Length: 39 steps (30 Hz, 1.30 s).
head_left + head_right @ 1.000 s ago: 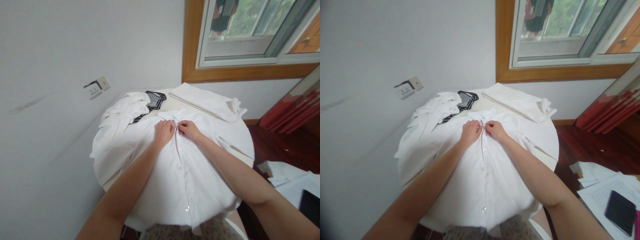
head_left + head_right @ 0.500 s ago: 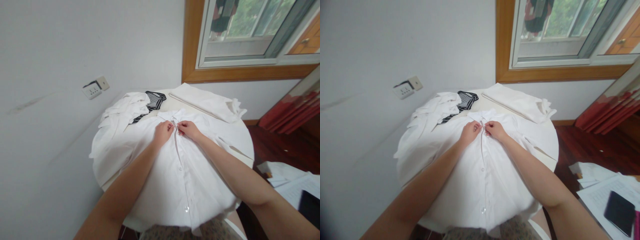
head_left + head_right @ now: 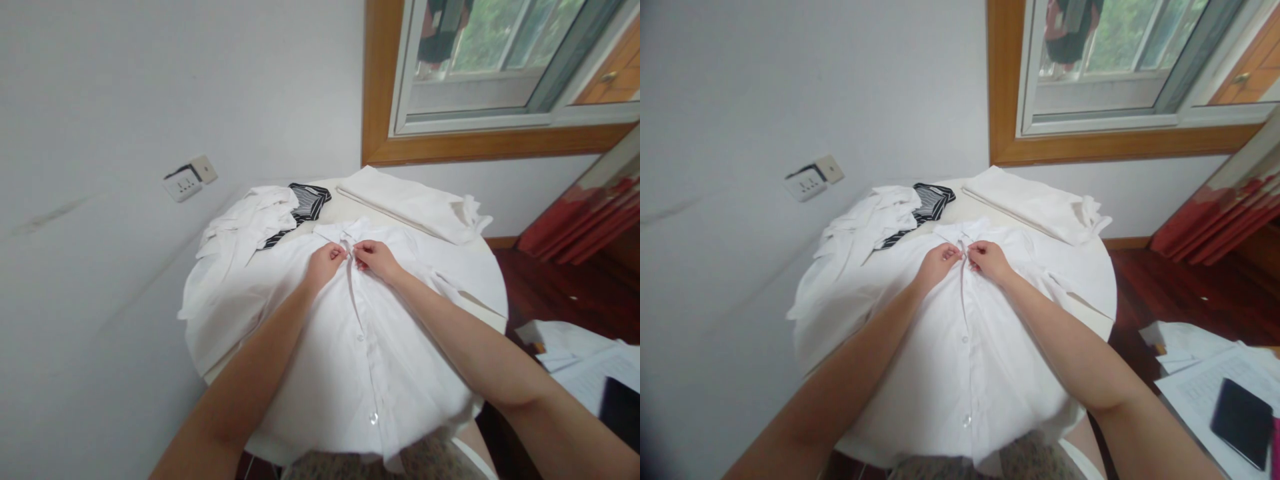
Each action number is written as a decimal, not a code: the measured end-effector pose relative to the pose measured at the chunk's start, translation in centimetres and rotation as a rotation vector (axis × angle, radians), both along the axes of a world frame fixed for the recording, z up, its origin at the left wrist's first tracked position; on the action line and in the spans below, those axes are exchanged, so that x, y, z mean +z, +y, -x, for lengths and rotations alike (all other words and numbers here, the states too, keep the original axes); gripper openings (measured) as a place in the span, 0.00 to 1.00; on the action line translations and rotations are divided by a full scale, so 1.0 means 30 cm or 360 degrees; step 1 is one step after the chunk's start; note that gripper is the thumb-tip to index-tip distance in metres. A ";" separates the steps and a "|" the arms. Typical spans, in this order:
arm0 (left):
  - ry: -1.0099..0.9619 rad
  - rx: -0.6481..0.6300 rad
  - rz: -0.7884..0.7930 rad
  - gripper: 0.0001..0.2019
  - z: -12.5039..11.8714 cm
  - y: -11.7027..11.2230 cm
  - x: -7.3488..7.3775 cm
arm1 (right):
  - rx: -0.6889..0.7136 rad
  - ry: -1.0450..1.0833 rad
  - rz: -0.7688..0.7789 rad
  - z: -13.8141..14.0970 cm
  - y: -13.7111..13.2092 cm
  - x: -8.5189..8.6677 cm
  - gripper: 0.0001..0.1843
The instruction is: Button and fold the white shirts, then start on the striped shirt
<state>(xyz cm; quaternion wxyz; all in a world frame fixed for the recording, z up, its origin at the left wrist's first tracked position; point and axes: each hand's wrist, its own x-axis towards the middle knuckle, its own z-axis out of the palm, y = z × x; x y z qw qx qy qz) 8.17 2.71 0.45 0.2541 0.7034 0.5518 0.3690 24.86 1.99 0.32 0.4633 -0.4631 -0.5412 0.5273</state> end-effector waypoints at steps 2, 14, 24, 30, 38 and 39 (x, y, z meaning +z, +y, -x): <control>-0.0083 0.0007 0.0049 0.02 0.002 0.007 0.000 | 0.0025 -0.0029 -0.0028 0.000 0.001 -0.005 0.05; -0.0555 -0.0106 0.0262 0.07 0.005 0.030 -0.016 | 0.0034 -0.0114 -0.0121 -0.002 -0.004 -0.002 0.09; -0.0566 -0.0160 0.0188 0.08 0.005 0.036 -0.036 | 0.0053 -0.0072 -0.0119 -0.005 0.000 -0.007 0.08; -0.0494 -0.0125 0.0165 0.07 0.003 0.051 -0.050 | 0.0094 -0.0282 -0.0145 -0.005 0.002 -0.007 0.07; -0.0279 -0.0112 0.0086 0.09 0.011 0.046 -0.057 | 0.0146 -0.0311 -0.0211 -0.014 0.005 -0.014 0.10; -0.0282 -0.0113 0.0091 0.09 0.011 0.043 -0.054 | 0.0177 -0.0313 -0.0200 -0.017 0.006 -0.012 0.10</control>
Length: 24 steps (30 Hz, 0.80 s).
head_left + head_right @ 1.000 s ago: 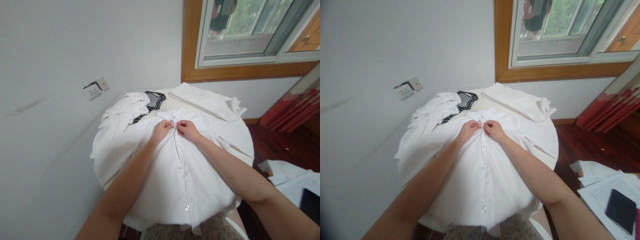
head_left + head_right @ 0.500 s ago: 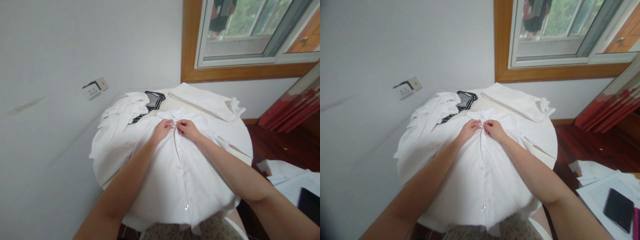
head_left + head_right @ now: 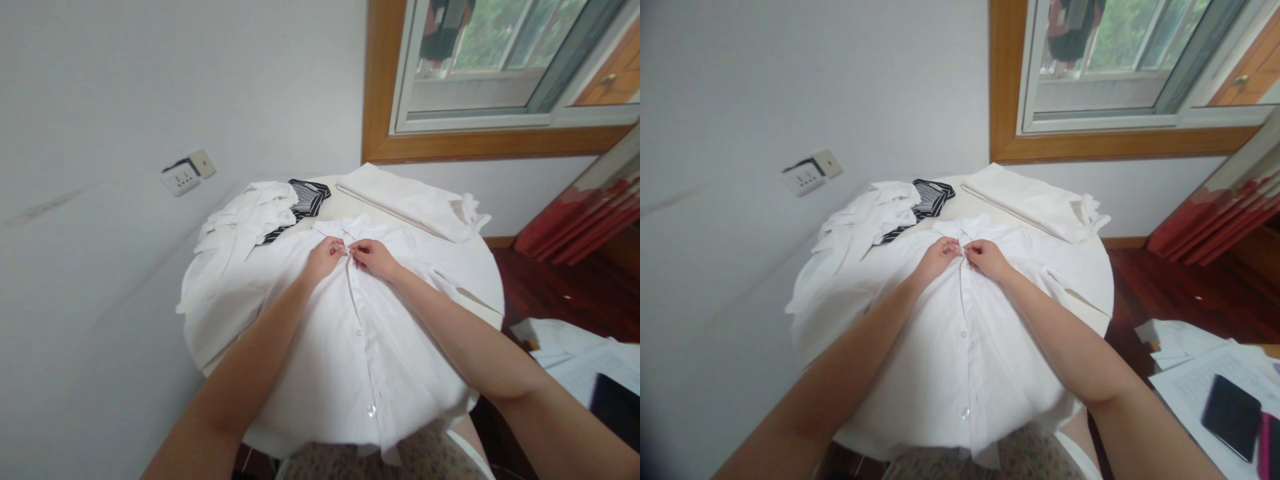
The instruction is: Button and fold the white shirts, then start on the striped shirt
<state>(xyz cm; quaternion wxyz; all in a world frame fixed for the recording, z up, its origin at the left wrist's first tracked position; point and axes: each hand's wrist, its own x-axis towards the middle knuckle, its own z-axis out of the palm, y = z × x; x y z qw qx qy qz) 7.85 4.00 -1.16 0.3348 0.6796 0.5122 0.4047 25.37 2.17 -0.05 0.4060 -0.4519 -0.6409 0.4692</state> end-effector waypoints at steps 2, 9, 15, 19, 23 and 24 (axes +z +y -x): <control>-0.0027 -0.0002 0.0028 0.09 -0.003 -0.008 0.011 | 0.0074 0.0012 0.0066 -0.008 0.003 0.006 0.10; -0.0027 0.0009 0.0071 0.07 -0.008 -0.028 0.044 | 0.0171 0.0272 0.0318 -0.020 0.021 0.015 0.05; 0.0090 0.0031 0.0068 0.08 -0.004 -0.022 0.040 | -0.0014 0.0134 0.0171 0.014 0.024 0.003 0.02; 0.0125 0.0067 0.0035 0.09 -0.001 -0.019 0.033 | -0.0108 -0.0114 -0.0029 0.026 0.025 -0.002 0.04; 0.0131 0.0103 0.0038 0.06 -0.004 -0.021 0.030 | -0.0151 -0.0357 -0.0223 0.028 0.026 -0.006 0.05; 0.0125 0.0108 0.0037 0.05 -0.006 -0.022 0.029 | -0.0181 -0.0420 -0.0278 0.029 0.025 -0.006 0.05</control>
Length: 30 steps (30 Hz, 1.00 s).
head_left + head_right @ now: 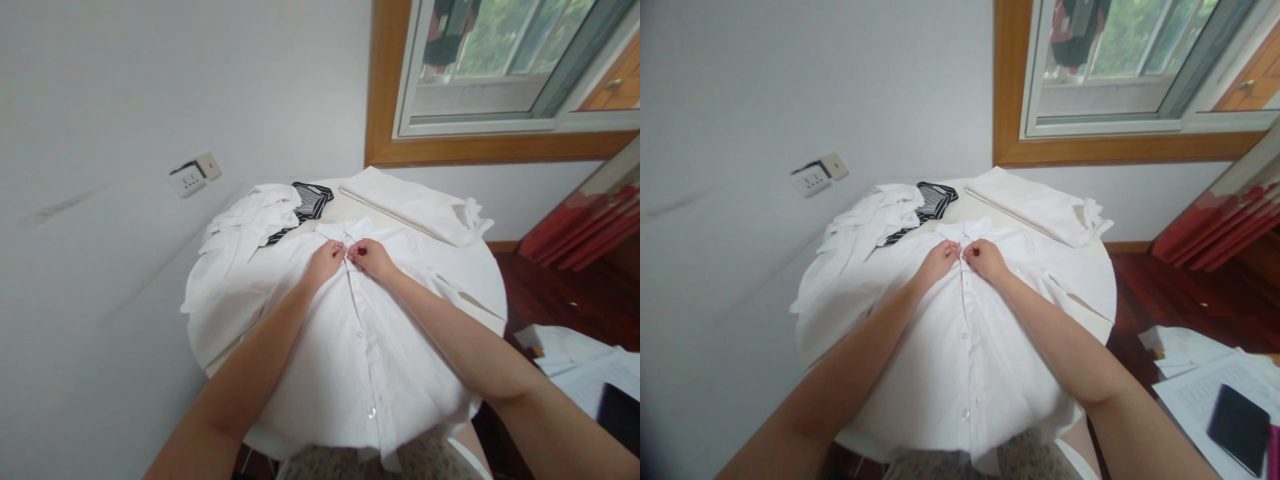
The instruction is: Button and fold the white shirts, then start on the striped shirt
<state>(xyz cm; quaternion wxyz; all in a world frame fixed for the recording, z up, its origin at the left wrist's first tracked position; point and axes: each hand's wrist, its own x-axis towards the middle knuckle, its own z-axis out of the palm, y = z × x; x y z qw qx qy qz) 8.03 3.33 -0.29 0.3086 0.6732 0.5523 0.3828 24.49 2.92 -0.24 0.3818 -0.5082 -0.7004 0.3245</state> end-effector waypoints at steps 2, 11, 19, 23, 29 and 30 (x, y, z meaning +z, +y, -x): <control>-0.0027 0.0016 -0.0005 0.04 -0.005 -0.002 -0.003 | -0.0065 -0.0109 -0.0101 0.002 -0.003 0.000 0.05; 0.0069 0.0143 -0.0067 0.02 -0.013 -0.005 -0.004 | -0.0043 -0.0049 -0.0027 -0.002 -0.005 0.000 0.06; -0.0002 0.0124 -0.0036 0.03 -0.018 -0.014 -0.006 | 0.0016 -0.0177 0.0097 -0.005 -0.012 0.029 0.13; -0.0092 0.0121 0.0043 0.03 -0.021 -0.015 0.001 | -0.0080 -0.0719 -0.0120 0.019 -0.020 0.053 0.14; -0.0107 0.0127 0.0044 0.02 -0.019 -0.007 -0.011 | -0.0044 -0.1044 -0.0181 0.034 -0.036 0.067 0.15; -0.0124 0.0123 0.0032 0.02 -0.017 -0.006 -0.014 | -0.0048 -0.1056 -0.0179 0.035 -0.039 0.067 0.15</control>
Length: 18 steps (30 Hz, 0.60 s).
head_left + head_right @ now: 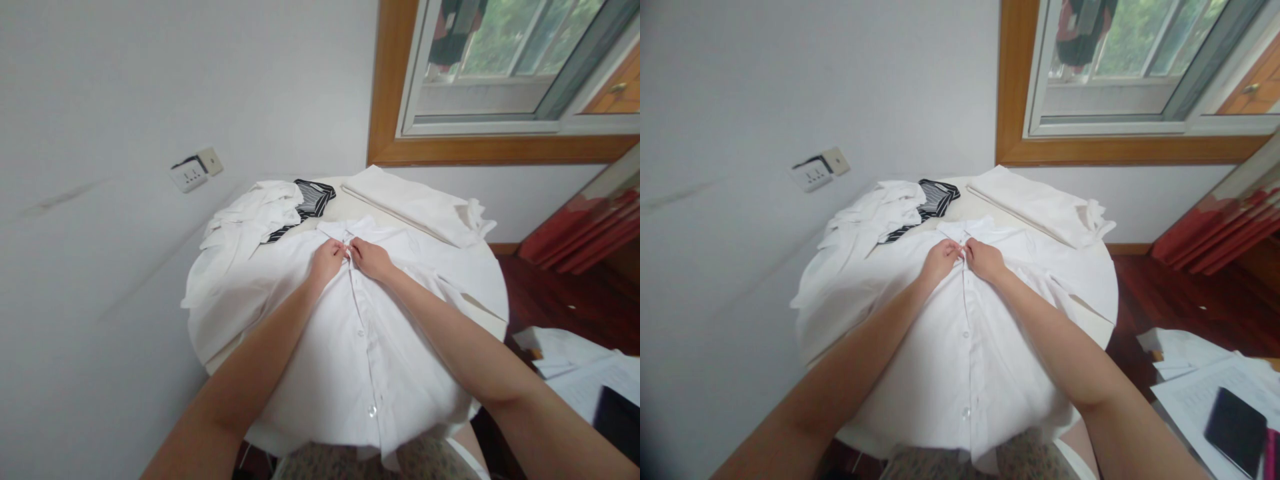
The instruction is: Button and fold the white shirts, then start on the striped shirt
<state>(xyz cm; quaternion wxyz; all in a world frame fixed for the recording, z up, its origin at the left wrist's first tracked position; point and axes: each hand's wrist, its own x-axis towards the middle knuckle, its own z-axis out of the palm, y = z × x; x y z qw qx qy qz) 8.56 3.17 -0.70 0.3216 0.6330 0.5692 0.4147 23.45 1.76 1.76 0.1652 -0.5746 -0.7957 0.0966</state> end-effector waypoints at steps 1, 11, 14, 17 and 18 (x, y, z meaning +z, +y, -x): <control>-0.0022 -0.0008 -0.0005 0.02 0.002 0.001 -0.002 | -0.0019 -0.0007 -0.0003 0.001 -0.002 -0.001 0.15; -0.0016 -0.0088 0.0051 0.11 0.012 -0.001 -0.001 | -0.0014 0.0066 -0.0055 -0.006 -0.015 -0.008 0.13; 0.0090 -0.0046 0.0019 0.11 0.010 -0.011 0.003 | 0.0116 0.0097 -0.0048 -0.030 -0.006 -0.010 0.11; 0.0257 -0.0021 -0.0092 0.11 0.005 -0.031 0.015 | 0.0228 0.0133 -0.0023 -0.048 0.003 -0.015 0.09; 0.0315 -0.0015 -0.0144 0.11 0.003 -0.038 0.020 | 0.0242 0.0139 -0.0016 -0.050 0.004 -0.015 0.09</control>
